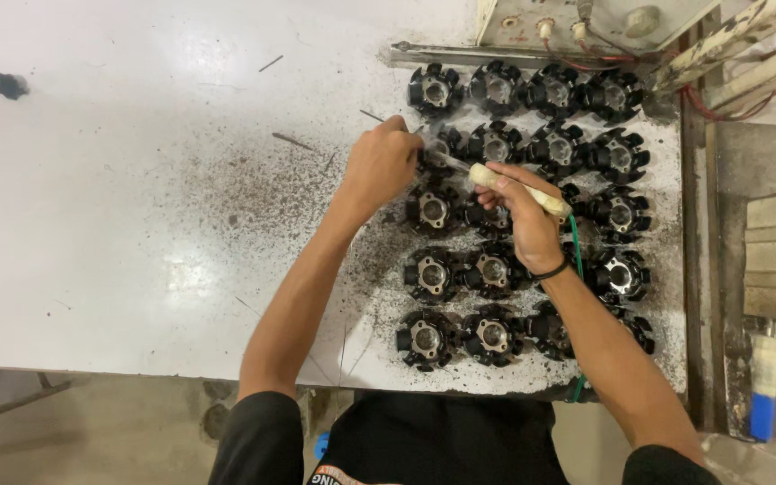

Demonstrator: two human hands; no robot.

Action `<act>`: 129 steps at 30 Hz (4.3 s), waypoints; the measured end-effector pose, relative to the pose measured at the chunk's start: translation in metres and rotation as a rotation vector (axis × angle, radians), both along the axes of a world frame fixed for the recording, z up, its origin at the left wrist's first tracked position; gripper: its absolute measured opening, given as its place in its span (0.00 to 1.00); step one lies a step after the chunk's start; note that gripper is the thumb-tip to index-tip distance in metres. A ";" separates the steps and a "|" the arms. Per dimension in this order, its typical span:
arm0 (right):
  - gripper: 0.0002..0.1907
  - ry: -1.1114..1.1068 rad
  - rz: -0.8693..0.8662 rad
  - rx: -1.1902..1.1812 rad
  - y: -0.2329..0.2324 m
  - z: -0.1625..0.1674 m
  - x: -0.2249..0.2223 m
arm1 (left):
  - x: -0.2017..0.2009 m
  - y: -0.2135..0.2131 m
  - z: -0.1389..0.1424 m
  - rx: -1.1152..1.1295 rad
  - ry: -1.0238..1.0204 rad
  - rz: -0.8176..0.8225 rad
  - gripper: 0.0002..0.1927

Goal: The person uses a probe tool to test small black components arranged on the bench, then gathers black impeller rotors and arranges them in a grid on the workbench. They then touch the center hub of each rotor one at a time with a heated probe tool, producing smoke, working through the rows while a motor tester machine with a digital display sits beside the bench.

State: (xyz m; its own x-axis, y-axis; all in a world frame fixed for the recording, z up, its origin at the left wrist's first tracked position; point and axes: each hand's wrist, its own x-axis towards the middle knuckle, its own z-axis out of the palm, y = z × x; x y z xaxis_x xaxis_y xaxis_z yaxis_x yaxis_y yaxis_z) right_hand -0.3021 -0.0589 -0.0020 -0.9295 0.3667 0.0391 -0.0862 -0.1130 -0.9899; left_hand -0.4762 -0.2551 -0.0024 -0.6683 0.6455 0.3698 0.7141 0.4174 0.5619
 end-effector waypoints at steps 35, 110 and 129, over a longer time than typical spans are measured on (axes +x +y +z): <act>0.17 0.011 0.006 -0.027 -0.003 0.009 -0.003 | -0.001 0.010 0.004 -0.088 0.019 0.031 0.06; 0.15 0.055 0.026 -0.010 0.048 -0.001 -0.097 | -0.087 0.053 -0.010 -0.040 0.057 0.079 0.06; 0.15 0.098 -0.045 0.084 0.138 0.000 -0.051 | -0.047 0.124 0.084 0.036 0.289 0.037 0.17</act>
State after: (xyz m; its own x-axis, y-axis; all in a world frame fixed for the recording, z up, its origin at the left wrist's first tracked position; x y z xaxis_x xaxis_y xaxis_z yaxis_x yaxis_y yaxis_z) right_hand -0.3536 0.0792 -0.0017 -0.9023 0.3999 0.1611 -0.1860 -0.0240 -0.9823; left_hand -0.5229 -0.1312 0.0816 -0.5546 0.6060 0.5702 0.8315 0.4295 0.3523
